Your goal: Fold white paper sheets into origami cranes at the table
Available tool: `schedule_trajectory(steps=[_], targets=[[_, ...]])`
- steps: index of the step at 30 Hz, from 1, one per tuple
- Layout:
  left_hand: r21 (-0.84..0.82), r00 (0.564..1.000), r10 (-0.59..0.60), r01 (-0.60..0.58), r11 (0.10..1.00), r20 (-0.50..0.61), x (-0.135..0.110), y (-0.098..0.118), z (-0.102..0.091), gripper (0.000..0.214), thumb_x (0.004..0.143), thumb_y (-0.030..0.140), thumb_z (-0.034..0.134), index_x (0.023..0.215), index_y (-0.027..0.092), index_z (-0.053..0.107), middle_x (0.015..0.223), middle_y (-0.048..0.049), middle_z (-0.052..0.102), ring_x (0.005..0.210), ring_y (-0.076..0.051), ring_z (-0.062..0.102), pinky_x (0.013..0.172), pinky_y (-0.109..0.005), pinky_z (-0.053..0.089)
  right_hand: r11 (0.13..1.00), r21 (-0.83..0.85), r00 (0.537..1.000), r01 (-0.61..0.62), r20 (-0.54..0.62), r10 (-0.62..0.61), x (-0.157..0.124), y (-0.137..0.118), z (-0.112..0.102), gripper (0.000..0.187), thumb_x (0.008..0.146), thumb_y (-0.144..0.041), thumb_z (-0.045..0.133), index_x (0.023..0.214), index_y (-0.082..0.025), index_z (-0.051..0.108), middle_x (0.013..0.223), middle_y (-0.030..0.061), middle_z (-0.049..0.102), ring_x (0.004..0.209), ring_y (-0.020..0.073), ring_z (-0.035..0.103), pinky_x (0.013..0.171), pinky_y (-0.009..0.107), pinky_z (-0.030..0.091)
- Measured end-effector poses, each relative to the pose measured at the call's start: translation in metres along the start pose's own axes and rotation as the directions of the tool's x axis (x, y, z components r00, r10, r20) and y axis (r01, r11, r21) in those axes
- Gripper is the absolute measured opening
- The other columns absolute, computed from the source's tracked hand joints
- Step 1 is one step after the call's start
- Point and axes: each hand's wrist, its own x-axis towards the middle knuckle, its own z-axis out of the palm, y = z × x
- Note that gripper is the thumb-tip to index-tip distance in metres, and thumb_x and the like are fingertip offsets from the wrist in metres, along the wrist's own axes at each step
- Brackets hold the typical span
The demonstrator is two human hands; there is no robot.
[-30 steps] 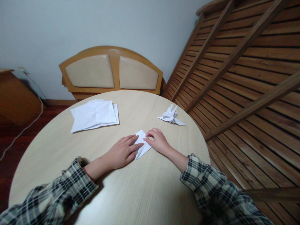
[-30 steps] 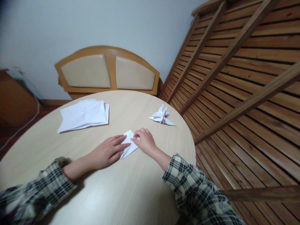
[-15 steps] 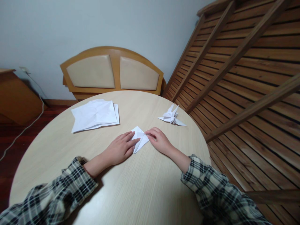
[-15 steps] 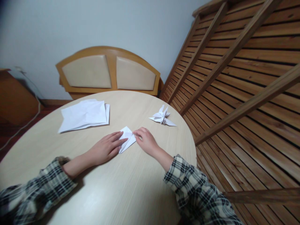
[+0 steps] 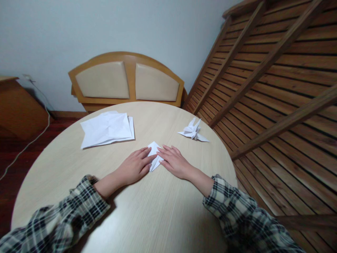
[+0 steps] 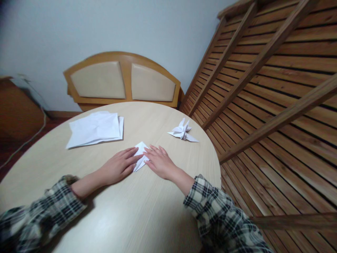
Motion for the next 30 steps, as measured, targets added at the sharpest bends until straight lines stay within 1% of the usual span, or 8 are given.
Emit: schedule_trajectory(steps=[3, 7, 10, 14, 18, 21, 25, 30], targets=[[-0.005, 1.0, 0.001, -0.001, 1.0, -0.008, 0.0, 0.0, 0.001, 0.046, 0.096, 0.027, 0.046, 0.142, 0.02, 0.052, 0.147, -0.0165, 0.048, 0.138, -0.032, 0.042, 0.112, -0.052, 0.037, 1.0, -0.014, 0.998, -0.021, 0.052, 0.022, -0.001, -0.002, -0.002, 0.048, 0.102, -0.043, 0.037, 0.146, -0.025, 0.044, 0.156, 0.0033, 0.038, 0.148, 0.0241, 0.024, 0.121, 0.054, 0.015], [0.005, 0.999, 0.019, -0.019, 1.0, -0.027, 0.0, 0.001, 0.0, 0.044, 0.097, 0.027, 0.046, 0.14, 0.019, 0.054, 0.146, -0.0183, 0.049, 0.136, -0.034, 0.043, 0.11, -0.053, 0.039, 0.999, -0.006, 0.996, -0.033, 0.078, 0.033, -0.001, -0.002, -0.003, 0.049, 0.102, -0.044, 0.036, 0.147, -0.026, 0.042, 0.157, 0.0023, 0.036, 0.149, 0.0234, 0.023, 0.121, 0.054, 0.013], [0.026, 0.997, 0.045, -0.044, 0.999, -0.056, 0.0, 0.004, -0.004, 0.04, 0.097, 0.026, 0.047, 0.134, 0.018, 0.06, 0.143, -0.0178, 0.052, 0.134, -0.033, 0.046, 0.109, -0.051, 0.041, 0.999, 0.006, 0.996, -0.036, 0.081, 0.035, 0.0, -0.001, -0.004, 0.048, 0.103, -0.044, 0.035, 0.147, -0.026, 0.043, 0.157, 0.0019, 0.036, 0.149, 0.023, 0.023, 0.121, 0.054, 0.013], [0.034, 0.992, 0.105, -0.102, 0.994, -0.076, 0.0, 0.006, -0.008, 0.036, 0.095, 0.022, 0.051, 0.129, 0.018, 0.062, 0.137, -0.0141, 0.059, 0.128, -0.031, 0.05, 0.106, -0.049, 0.045, 0.999, 0.011, 0.995, -0.043, 0.087, 0.042, 0.0, -0.001, -0.005, 0.047, 0.103, -0.04, 0.036, 0.146, -0.025, 0.043, 0.156, 0.0021, 0.036, 0.149, 0.023, 0.024, 0.121, 0.054, 0.012], [-0.009, 0.98, 0.188, -0.189, 0.982, -0.07, -0.001, 0.004, -0.007, 0.035, 0.095, 0.017, 0.049, 0.127, 0.015, 0.063, 0.132, -0.0109, 0.064, 0.125, -0.028, 0.055, 0.104, -0.045, 0.048, 0.999, 0.014, 0.995, -0.046, 0.087, 0.044, 0.0, -0.001, -0.005, 0.046, 0.103, -0.038, 0.038, 0.146, -0.026, 0.043, 0.156, 0.0023, 0.037, 0.148, 0.0229, 0.024, 0.121, 0.055, 0.012], [-0.037, 0.97, 0.232, -0.235, 0.971, -0.066, -0.003, 0.003, -0.006, 0.033, 0.097, 0.017, 0.046, 0.124, 0.014, 0.064, 0.127, -0.0105, 0.068, 0.12, -0.026, 0.06, 0.1, -0.044, 0.051, 0.999, 0.012, 0.995, -0.049, 0.089, 0.048, 0.0, -0.001, -0.005, 0.045, 0.102, -0.038, 0.038, 0.146, -0.026, 0.044, 0.156, 0.0022, 0.038, 0.148, 0.023, 0.024, 0.121, 0.055, 0.012], [-0.053, 0.962, 0.26, -0.264, 0.963, -0.084, -0.006, 0.003, -0.008, 0.031, 0.098, 0.018, 0.045, 0.12, 0.014, 0.067, 0.121, -0.0115, 0.071, 0.113, -0.025, 0.065, 0.097, -0.042, 0.054, 0.999, 0.009, 0.995, -0.047, 0.083, 0.046, 0.0, 0.0, -0.005, 0.045, 0.102, -0.039, 0.039, 0.145, -0.027, 0.045, 0.155, 0.0019, 0.039, 0.148, 0.0232, 0.024, 0.121, 0.055, 0.011], [-0.079, 0.956, 0.278, -0.286, 0.955, -0.094, -0.01, 0.007, -0.011, 0.031, 0.098, 0.018, 0.044, 0.116, 0.014, 0.069, 0.116, -0.0119, 0.073, 0.109, -0.024, 0.067, 0.096, -0.042, 0.055, 0.999, 0.008, 0.997, -0.037, 0.074, 0.037, -0.001, 0.002, -0.004, 0.045, 0.102, -0.04, 0.038, 0.145, -0.029, 0.044, 0.155, 0.0011, 0.039, 0.148, 0.0229, 0.025, 0.121, 0.055, 0.012]])
